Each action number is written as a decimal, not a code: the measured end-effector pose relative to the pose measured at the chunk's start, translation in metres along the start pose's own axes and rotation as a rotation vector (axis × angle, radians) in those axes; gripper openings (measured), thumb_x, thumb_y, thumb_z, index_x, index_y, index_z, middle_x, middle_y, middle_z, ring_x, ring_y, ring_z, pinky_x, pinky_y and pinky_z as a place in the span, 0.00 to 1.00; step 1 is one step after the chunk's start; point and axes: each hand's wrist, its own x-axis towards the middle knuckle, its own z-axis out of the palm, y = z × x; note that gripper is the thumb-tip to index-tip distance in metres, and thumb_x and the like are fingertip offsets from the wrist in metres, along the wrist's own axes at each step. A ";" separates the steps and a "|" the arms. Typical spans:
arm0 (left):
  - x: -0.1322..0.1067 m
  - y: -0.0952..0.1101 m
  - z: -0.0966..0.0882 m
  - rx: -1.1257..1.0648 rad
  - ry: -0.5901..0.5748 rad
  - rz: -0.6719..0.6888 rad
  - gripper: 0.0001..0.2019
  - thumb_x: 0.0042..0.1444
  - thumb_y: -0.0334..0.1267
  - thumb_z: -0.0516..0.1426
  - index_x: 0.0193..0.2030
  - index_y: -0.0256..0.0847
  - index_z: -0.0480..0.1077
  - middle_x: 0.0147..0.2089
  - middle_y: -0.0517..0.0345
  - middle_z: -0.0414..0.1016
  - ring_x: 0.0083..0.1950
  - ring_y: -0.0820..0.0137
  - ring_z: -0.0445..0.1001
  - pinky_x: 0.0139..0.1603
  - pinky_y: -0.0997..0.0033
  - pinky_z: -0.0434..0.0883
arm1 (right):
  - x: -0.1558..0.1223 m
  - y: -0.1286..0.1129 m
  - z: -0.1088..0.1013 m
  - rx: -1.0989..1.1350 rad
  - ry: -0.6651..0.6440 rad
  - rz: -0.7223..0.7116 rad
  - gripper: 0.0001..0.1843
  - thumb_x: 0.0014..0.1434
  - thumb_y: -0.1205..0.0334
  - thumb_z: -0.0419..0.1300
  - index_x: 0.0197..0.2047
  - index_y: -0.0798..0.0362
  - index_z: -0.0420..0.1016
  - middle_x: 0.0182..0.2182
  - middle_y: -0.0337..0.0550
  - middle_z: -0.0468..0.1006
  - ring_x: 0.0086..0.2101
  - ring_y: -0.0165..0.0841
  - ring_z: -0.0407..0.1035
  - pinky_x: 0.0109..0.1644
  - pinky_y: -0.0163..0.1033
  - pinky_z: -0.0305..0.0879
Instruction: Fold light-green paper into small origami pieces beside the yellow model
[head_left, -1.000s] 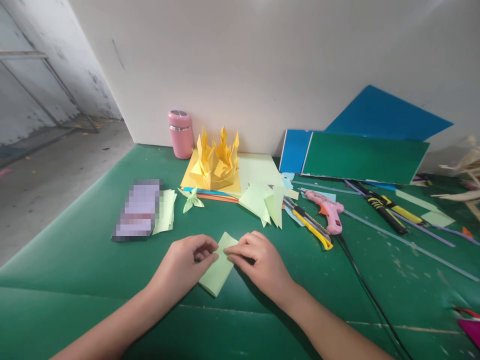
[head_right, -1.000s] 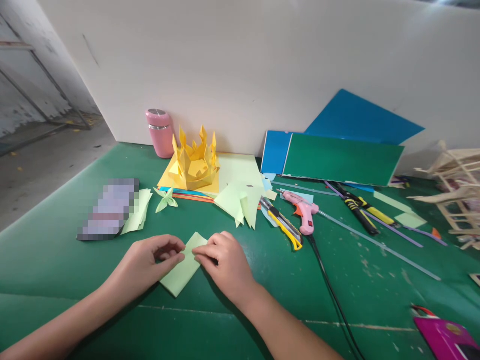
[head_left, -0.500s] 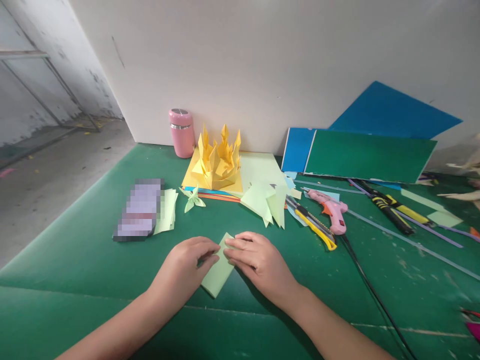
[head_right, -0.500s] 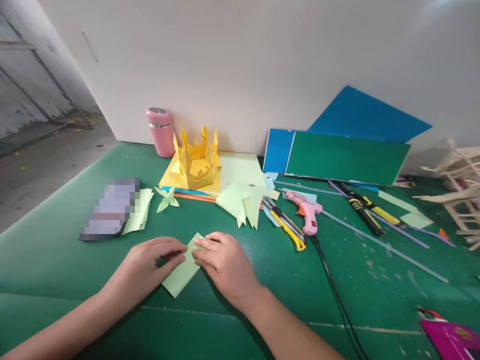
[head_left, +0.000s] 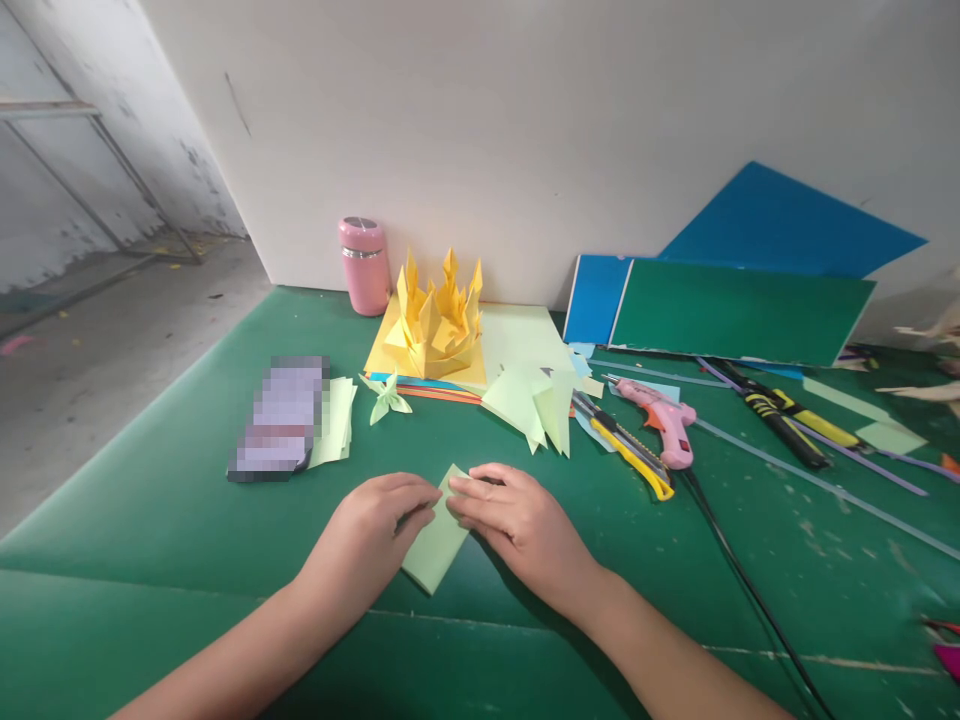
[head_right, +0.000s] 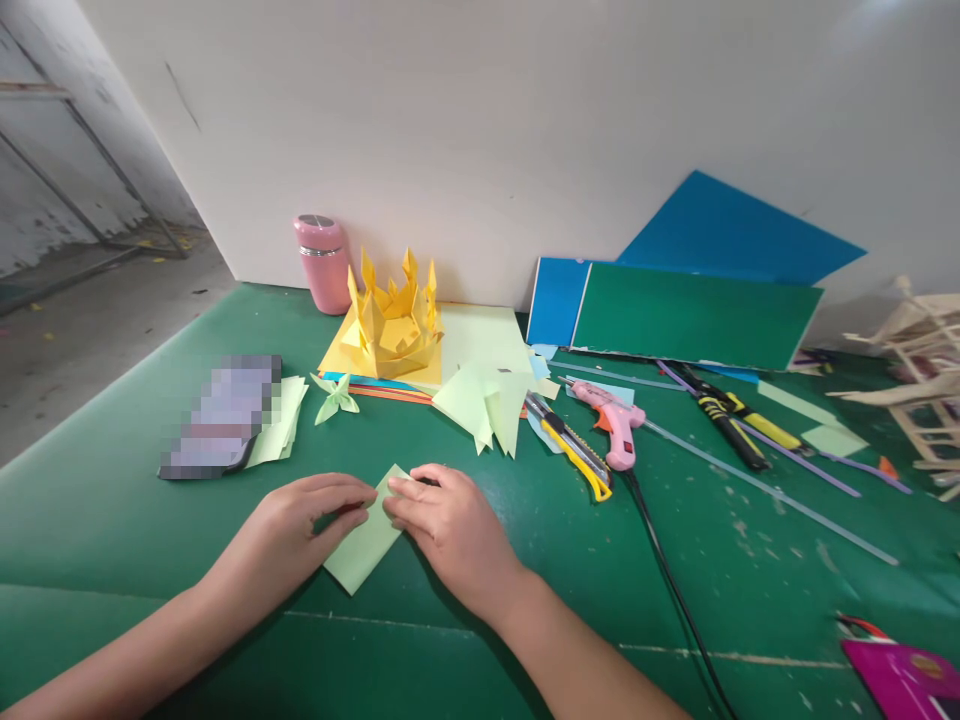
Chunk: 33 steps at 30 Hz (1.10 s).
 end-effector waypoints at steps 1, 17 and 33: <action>0.000 0.000 0.000 0.001 0.003 -0.006 0.10 0.54 0.28 0.53 0.34 0.41 0.76 0.36 0.56 0.81 0.36 0.67 0.78 0.38 0.72 0.74 | 0.000 0.000 0.000 -0.003 -0.001 0.002 0.13 0.64 0.67 0.55 0.47 0.48 0.77 0.48 0.38 0.79 0.47 0.39 0.71 0.51 0.47 0.70; -0.001 0.001 0.000 0.019 0.004 -0.006 0.10 0.54 0.29 0.53 0.33 0.42 0.76 0.36 0.57 0.81 0.36 0.67 0.78 0.38 0.72 0.74 | -0.001 0.001 -0.001 0.021 -0.034 0.028 0.15 0.63 0.67 0.55 0.50 0.44 0.76 0.50 0.37 0.78 0.50 0.38 0.70 0.52 0.47 0.69; 0.000 -0.001 -0.001 0.022 -0.065 0.045 0.12 0.58 0.31 0.52 0.30 0.42 0.77 0.37 0.55 0.79 0.35 0.69 0.77 0.38 0.73 0.73 | 0.000 0.000 -0.001 0.011 -0.033 0.028 0.14 0.62 0.68 0.56 0.49 0.46 0.76 0.50 0.37 0.78 0.50 0.40 0.69 0.52 0.48 0.69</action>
